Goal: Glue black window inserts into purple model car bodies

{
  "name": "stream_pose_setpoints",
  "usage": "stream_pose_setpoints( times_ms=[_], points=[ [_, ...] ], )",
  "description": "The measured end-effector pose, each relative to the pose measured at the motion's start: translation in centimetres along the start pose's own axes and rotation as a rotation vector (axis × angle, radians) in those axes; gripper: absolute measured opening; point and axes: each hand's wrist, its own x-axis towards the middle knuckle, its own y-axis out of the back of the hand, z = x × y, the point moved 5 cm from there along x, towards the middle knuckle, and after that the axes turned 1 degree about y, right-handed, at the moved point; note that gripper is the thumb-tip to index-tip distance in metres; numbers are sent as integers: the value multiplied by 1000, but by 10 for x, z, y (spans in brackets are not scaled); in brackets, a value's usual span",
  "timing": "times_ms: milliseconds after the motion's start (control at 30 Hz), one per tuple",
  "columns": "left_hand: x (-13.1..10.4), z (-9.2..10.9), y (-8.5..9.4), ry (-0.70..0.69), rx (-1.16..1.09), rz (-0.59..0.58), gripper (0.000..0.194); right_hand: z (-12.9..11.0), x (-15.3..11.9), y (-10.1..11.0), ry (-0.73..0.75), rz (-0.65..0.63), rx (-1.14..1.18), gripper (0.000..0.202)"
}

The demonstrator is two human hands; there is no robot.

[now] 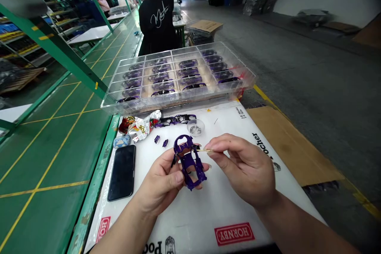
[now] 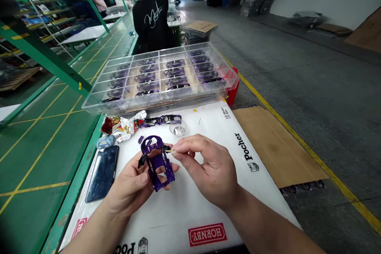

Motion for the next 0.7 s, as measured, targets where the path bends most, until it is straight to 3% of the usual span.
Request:
stream_pose_setpoints(
  times_ms=[300, 700],
  points=[
    [1, 0, 1, 10, 28, -7, 57, -7, 3, -2, 40, -50, 35, 21],
    [-2, -1, -4, 3, 13, -86, 47, -4, -2, 0, 59, -17, 68, 30]
  ],
)
